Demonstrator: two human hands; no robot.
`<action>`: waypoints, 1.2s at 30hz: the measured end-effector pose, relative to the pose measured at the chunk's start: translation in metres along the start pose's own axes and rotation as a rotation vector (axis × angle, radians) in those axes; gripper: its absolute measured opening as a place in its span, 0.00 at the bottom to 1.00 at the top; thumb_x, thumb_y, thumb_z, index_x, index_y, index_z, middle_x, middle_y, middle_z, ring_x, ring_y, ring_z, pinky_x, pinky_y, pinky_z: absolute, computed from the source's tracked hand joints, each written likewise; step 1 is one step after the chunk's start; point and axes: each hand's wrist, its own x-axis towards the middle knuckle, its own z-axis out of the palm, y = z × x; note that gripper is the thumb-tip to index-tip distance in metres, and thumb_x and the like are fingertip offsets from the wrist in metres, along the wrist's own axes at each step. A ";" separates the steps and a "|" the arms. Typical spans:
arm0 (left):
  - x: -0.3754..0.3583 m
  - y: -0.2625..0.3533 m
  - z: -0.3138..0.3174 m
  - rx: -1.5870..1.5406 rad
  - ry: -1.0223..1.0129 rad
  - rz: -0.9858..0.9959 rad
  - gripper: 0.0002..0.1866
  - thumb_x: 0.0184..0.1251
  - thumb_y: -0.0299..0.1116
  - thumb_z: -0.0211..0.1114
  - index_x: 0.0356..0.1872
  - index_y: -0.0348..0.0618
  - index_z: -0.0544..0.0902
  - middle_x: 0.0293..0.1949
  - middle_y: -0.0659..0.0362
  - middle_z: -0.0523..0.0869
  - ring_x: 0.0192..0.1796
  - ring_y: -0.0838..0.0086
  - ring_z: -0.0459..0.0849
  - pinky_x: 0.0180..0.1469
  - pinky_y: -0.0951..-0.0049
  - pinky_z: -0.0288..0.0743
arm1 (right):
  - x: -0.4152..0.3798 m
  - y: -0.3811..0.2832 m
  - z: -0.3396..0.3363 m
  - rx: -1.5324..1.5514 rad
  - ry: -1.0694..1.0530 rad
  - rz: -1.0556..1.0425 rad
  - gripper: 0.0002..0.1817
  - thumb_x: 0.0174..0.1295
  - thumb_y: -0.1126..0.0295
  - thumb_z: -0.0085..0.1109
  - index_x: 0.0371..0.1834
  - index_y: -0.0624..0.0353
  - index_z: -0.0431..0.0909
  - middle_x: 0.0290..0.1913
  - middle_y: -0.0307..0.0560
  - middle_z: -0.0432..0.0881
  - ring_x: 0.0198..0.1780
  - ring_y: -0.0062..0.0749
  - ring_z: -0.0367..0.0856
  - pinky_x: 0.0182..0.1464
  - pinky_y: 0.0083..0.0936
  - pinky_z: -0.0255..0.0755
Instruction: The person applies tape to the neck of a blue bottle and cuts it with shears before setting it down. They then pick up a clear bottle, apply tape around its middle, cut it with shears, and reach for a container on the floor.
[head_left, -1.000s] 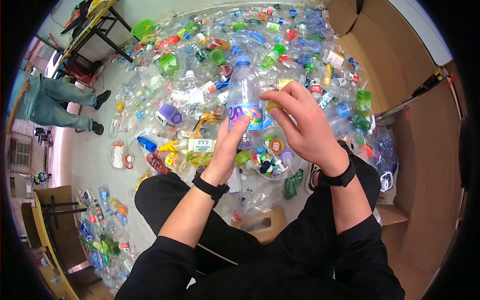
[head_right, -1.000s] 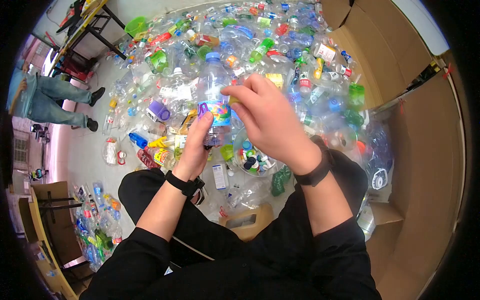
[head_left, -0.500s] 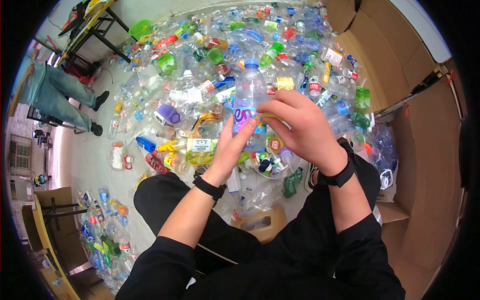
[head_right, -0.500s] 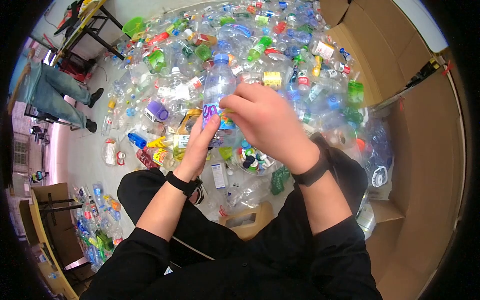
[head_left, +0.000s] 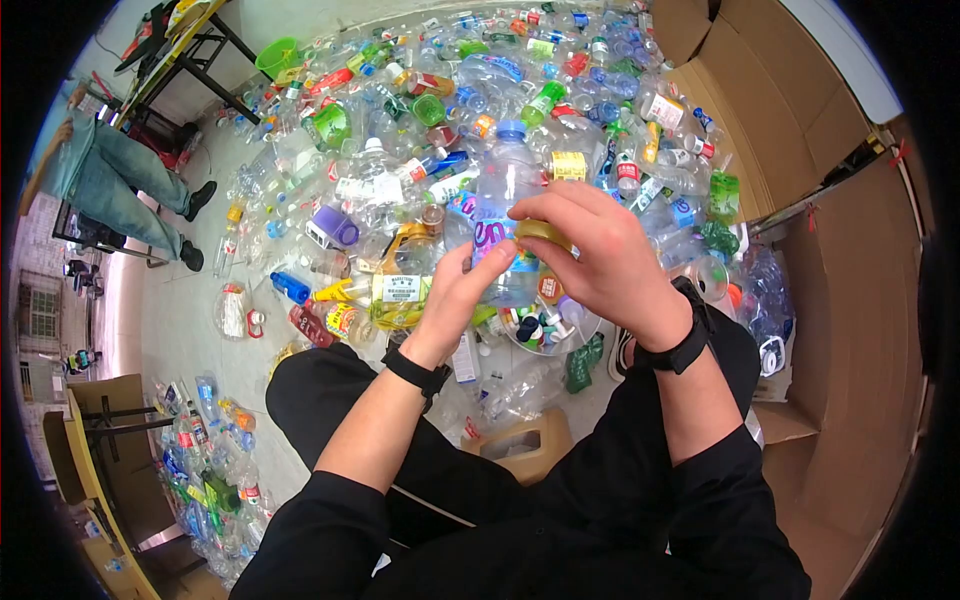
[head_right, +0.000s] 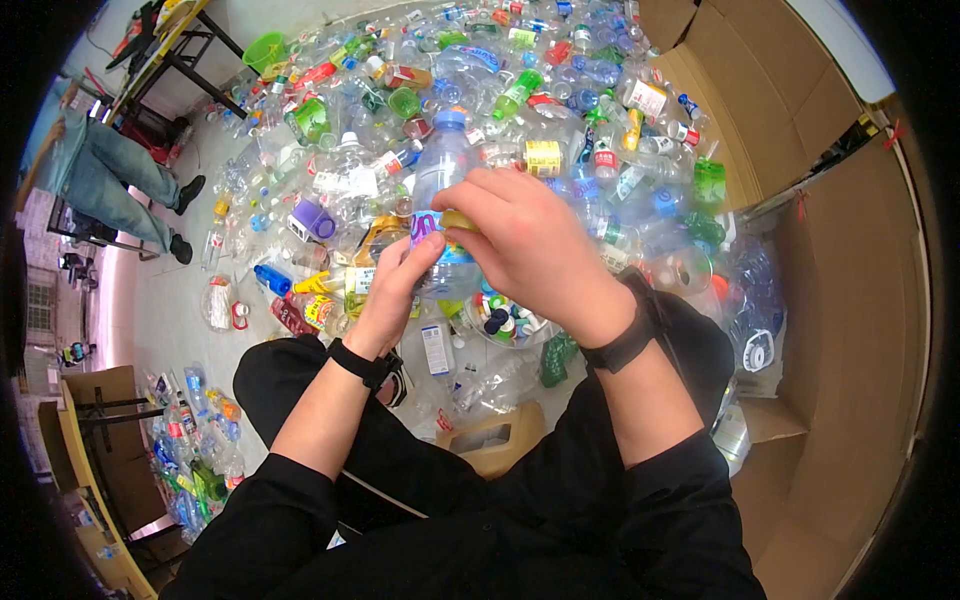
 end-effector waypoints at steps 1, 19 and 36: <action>-0.001 0.001 0.003 0.000 -0.001 -0.001 0.28 0.76 0.48 0.67 0.66 0.37 0.76 0.56 0.59 0.84 0.57 0.79 0.80 0.62 0.74 0.72 | 0.000 0.000 0.000 0.013 -0.008 0.015 0.14 0.58 0.78 0.69 0.48 0.61 0.82 0.40 0.50 0.83 0.43 0.51 0.82 0.46 0.41 0.75; 0.006 -0.011 0.004 -0.059 0.033 0.064 0.30 0.79 0.58 0.60 0.64 0.41 0.79 0.53 0.64 0.83 0.53 0.82 0.76 0.58 0.76 0.67 | -0.004 0.002 0.003 0.053 -0.031 0.061 0.17 0.56 0.78 0.72 0.49 0.58 0.82 0.40 0.49 0.86 0.44 0.47 0.86 0.47 0.38 0.77; 0.004 -0.001 0.008 -0.078 0.201 0.128 0.22 0.80 0.49 0.59 0.55 0.38 0.84 0.47 0.63 0.87 0.48 0.82 0.82 0.54 0.76 0.73 | -0.002 0.008 -0.013 -0.096 -0.046 -0.024 0.14 0.58 0.77 0.68 0.47 0.57 0.83 0.41 0.47 0.84 0.45 0.48 0.82 0.48 0.40 0.75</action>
